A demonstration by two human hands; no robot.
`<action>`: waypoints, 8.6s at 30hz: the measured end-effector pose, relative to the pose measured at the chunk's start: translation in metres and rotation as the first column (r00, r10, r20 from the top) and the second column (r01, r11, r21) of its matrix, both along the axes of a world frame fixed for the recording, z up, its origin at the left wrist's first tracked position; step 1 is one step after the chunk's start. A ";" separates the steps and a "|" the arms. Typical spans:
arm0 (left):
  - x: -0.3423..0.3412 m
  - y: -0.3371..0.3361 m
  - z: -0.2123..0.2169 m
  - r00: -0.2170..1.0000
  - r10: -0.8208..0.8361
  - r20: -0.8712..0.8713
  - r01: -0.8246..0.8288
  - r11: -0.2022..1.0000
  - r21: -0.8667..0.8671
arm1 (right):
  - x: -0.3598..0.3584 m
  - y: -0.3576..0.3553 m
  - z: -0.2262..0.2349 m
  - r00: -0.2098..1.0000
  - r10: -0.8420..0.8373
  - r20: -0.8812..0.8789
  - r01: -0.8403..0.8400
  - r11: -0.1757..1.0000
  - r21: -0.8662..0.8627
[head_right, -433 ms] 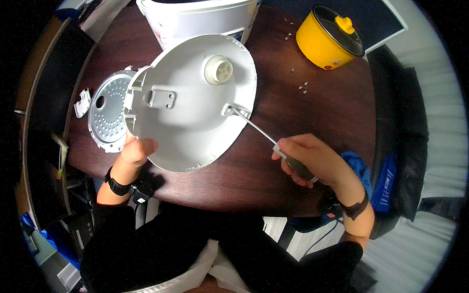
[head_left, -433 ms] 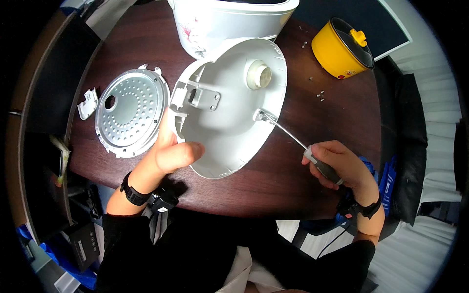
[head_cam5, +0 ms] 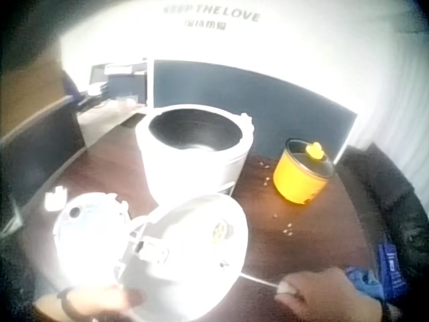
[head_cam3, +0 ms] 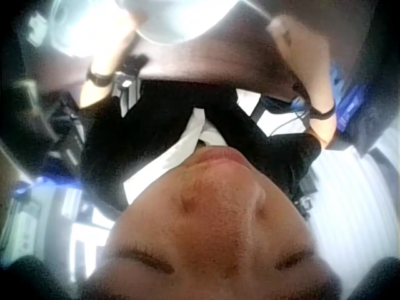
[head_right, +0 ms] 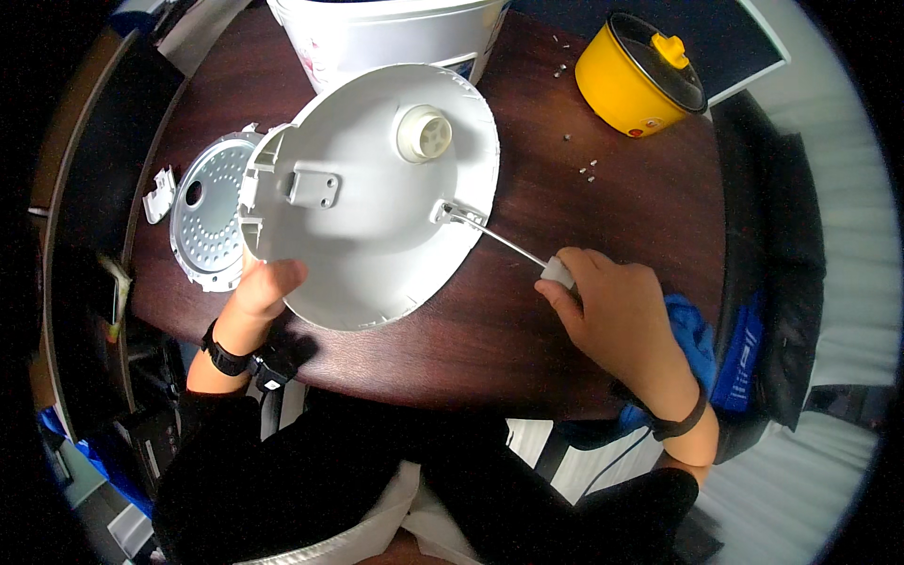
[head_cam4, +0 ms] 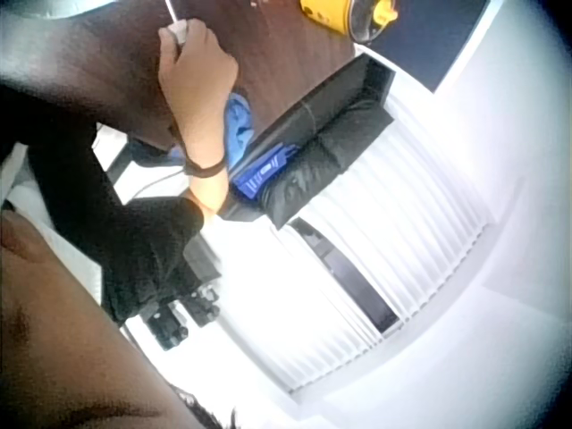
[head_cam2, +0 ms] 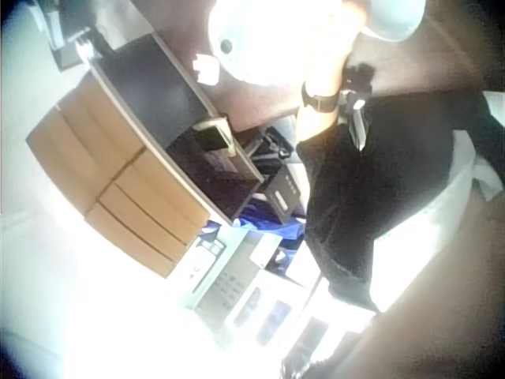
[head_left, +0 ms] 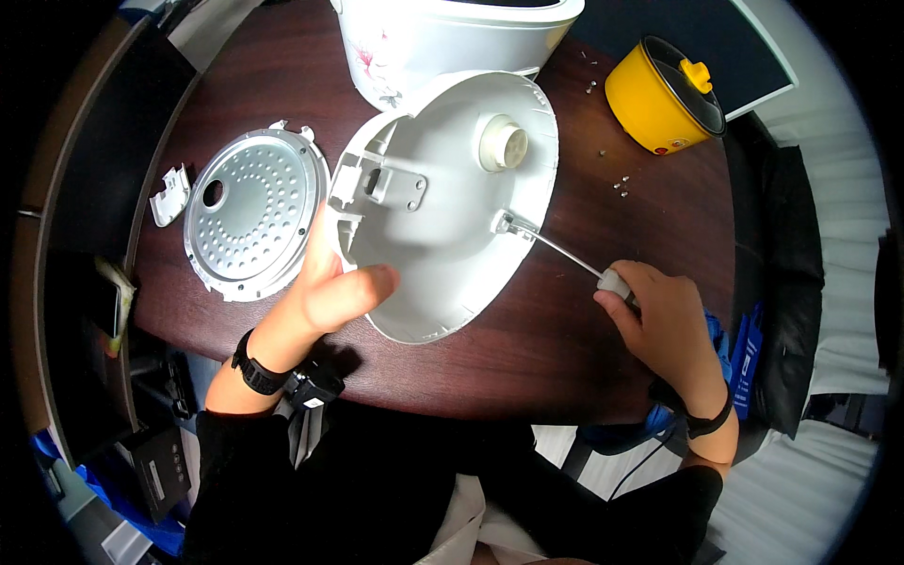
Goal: The person assembles a white plastic lid component of a rice cooker. They use a screwdriver to tighten screws into the lid, then insert small metal pins by hand into designated holes, and finally use the screwdriver again to secure the pins. The process involves repeated tightening and repositioning of the lid.
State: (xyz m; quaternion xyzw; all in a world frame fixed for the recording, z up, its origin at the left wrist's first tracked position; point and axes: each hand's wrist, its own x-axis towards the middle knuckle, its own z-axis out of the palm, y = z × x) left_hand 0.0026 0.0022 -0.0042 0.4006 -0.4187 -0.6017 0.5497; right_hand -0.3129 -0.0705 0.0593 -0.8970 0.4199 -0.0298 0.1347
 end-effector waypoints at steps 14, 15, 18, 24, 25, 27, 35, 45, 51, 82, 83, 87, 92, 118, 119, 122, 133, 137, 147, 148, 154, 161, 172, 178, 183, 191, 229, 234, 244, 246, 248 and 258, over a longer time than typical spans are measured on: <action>-0.001 0.004 0.000 0.996 0.080 0.038 -0.080 0.997 0.001 | -0.012 -0.013 -0.012 0.815 -0.578 0.044 -0.005 0.070 0.998; -0.004 0.001 0.001 0.995 0.093 0.021 -0.093 0.995 -0.025 | -0.010 -0.011 -0.012 0.829 -0.557 0.037 0.055 0.146 0.988; -0.003 -0.002 0.003 0.995 0.091 0.047 -0.089 0.995 -0.052 | -0.007 -0.007 -0.011 0.959 -0.271 0.082 0.144 0.715 0.684; -0.002 -0.001 0.007 0.995 0.074 0.063 -0.070 0.996 -0.051 | 0.001 -0.001 0.003 0.999 -0.034 0.031 0.032 0.997 0.066; -0.002 -0.001 0.006 0.996 0.063 0.068 -0.059 0.996 -0.060 | 0.002 -0.001 0.004 0.999 -0.036 0.021 0.035 0.998 0.061; 0.000 -0.001 0.005 0.997 0.029 0.076 -0.024 0.997 -0.076 | 0.002 -0.008 0.003 0.997 -0.066 0.039 0.053 0.959 0.277; -0.003 0.000 0.007 0.999 0.043 0.022 -0.042 0.999 -0.032 | 0.005 -0.005 0.012 0.981 -0.185 0.055 0.146 0.899 0.413; -0.003 0.000 0.007 0.997 0.078 0.019 -0.078 0.997 -0.015 | -0.007 -0.004 0.016 0.976 0.037 -0.216 -0.079 0.979 -0.189; -0.002 -0.003 0.009 0.999 0.045 0.015 -0.045 0.998 -0.045 | 0.000 -0.007 0.018 0.968 0.065 -0.241 -0.126 0.961 -0.246; -0.004 -0.002 0.018 0.994 0.001 0.111 0.001 1.000 -0.024 | 0.019 -0.011 0.036 0.955 0.127 -0.269 -0.206 0.934 -0.290; -0.004 -0.002 0.017 0.994 0.004 0.107 0.000 0.999 -0.036 | 0.017 -0.009 0.033 0.968 0.111 -0.227 -0.165 0.958 -0.236; -0.006 -0.002 0.011 0.996 0.008 0.092 0.001 0.996 -0.091 | 0.009 -0.003 0.026 0.999 -0.027 -0.037 0.033 0.983 0.178; -0.009 0.000 0.018 0.994 0.031 0.107 -0.025 0.998 -0.058 | 0.003 -0.012 0.019 0.932 -0.349 -0.096 0.266 0.481 0.836; -0.001 0.000 0.007 0.995 0.048 0.093 -0.045 0.998 -0.042 | 0.009 -0.017 0.026 0.990 0.044 -0.133 -0.013 0.975 0.223; -0.001 0.001 0.008 0.995 0.057 0.085 -0.055 0.998 -0.022 | 0.012 -0.019 0.030 0.991 0.029 -0.129 0.009 0.958 0.285; -0.003 0.002 0.007 0.994 0.075 0.081 -0.075 0.997 -0.001 | 0.006 -0.032 0.024 0.996 0.064 -0.055 -0.036 0.913 0.407; -0.005 -0.002 0.008 0.996 0.051 0.074 -0.043 0.993 -0.111 | -0.008 -0.019 0.004 0.872 -0.484 -0.069 0.167 0.163 0.972; -0.007 -0.006 0.014 0.997 0.070 0.025 -0.066 0.990 -0.128 | -0.003 -0.008 0.004 0.998 -0.058 -0.007 0.057 0.929 0.364; -0.001 -0.001 0.012 0.994 -0.036 -0.101 0.036 0.999 0.000 | -0.004 -0.019 0.009 0.999 -0.009 -0.039 0.022 0.942 0.335; 0.001 -0.001 0.009 0.992 -0.057 -0.108 0.057 0.998 0.000 | -0.006 -0.020 0.006 0.999 -0.030 -0.020 0.035 0.914 0.403; 0.000 -0.001 0.002 0.989 -0.125 -0.077 0.124 0.992 -0.016 | -0.013 -0.018 -0.009 0.996 -0.062 0.058 0.025 0.868 0.495; -0.001 -0.002 -0.009 0.974 -0.186 -0.131 0.186 0.982 -0.011 | -0.015 -0.017 -0.013 0.985 -0.123 0.123 0.028 0.811 0.584; 0.004 0.003 -0.005 0.977 -0.174 -0.121 0.184 0.980 0.080 | -0.018 -0.018 -0.020 0.988 -0.091 0.126 0.004 0.825 0.566; 0.002 0.017 -0.008 0.996 -0.088 -0.020 0.089 0.992 0.092 | -0.019 -0.009 -0.021 0.913 -0.401 0.075 0.077 0.350 0.934; 0.000 0.018 -0.007 0.994 -0.108 -0.008 0.108 0.990 0.094 | -0.021 0.005 -0.026 0.778 -0.625 0.066 -0.118 -0.042 0.992; -0.003 0.000 0.000 0.987 -0.146 -0.074 0.148 0.989 0.024 | -0.009 0.005 -0.020 0.852 -0.521 0.049 0.135 0.308 0.942; 0.006 -0.001 0.003 0.988 -0.142 -0.060 0.145 0.989 0.037 | -0.010 -0.005 -0.011 1.000 0.002 -0.004 -0.002 0.998 0.070; 0.009 0.003 -0.003 0.990 -0.138 -0.025 0.140 0.987 0.073 | -0.007 -0.021 -0.007 0.995 0.074 -0.063 -0.076 0.997 -0.028; 0.003 0.010 0.003 0.992 -0.128 0.013 0.127 0.990 0.060 | -0.013 -0.004 -0.019 0.874 -0.485 0.025 0.051 0.142 0.989; 0.000 0.011 0.008 0.993 -0.115 -0.006 0.115 0.992 0.058 | -0.011 0.003 -0.019 0.841 -0.541 0.021 0.054 0.123 0.991; 0.001 0.007 0.005 0.993 -0.118 -0.022 0.118 0.993 -0.003 | -0.009 0.002 -0.016 0.822 -0.569 -0.013 0.062 0.067 0.996; 0.000 0.001 0.006 0.990 -0.138 -0.018 0.138 0.990 -0.014 | -0.017 0.012 -0.012 0.971 -0.214 0.110 0.163 0.921 0.354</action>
